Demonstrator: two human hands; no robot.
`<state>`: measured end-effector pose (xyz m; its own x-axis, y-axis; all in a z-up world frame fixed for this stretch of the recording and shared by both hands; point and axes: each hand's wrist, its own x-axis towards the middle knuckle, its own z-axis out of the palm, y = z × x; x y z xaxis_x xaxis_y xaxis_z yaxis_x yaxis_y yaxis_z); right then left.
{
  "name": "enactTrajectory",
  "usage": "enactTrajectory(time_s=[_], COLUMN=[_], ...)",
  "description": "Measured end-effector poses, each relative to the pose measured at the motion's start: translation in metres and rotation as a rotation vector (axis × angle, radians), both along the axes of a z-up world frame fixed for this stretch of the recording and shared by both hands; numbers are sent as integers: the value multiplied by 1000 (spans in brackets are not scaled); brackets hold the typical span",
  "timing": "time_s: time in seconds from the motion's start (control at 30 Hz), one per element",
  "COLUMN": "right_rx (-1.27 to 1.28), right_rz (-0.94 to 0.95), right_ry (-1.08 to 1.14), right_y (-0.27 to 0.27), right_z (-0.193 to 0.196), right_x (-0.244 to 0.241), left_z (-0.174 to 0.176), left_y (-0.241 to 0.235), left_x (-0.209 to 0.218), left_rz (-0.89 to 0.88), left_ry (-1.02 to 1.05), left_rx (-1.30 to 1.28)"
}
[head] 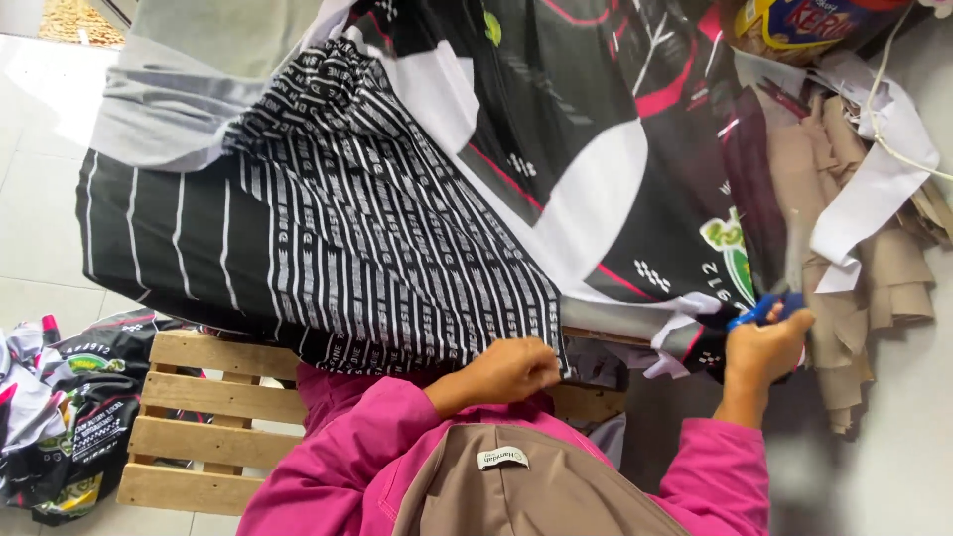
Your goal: Cutting out printed fabric patterns using scissors on a low wooden work surface.
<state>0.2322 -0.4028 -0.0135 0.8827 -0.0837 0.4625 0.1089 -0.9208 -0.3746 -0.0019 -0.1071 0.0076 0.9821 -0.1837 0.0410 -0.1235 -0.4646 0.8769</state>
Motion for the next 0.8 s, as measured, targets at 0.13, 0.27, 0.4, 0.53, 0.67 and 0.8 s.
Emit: enactTrajectory(time_s=[0.13,0.27,0.4,0.53,0.67,0.8], right_rx=[5,125,398,590,524,286], right_rz=[-23,38,300,428,331,261], right_ry=[-8,-100,-66,208,192,78], right_y=[-13,17,70,136,153,162], right_z=[-3,11,20,33,-1,1], right_x=[-8,-9,-5,-2,13,6], left_z=[-25,-32,4,0,-26,-72], left_y=[-12,-3,13,67,214,306], left_x=[-6,-5,-6,10,16,-4], left_rz=[-213,-226,-170,415,985,1424], left_ry=[125,168,184,-119,-243,-49], left_rx=[-16,-46,-171,-168,298,1015])
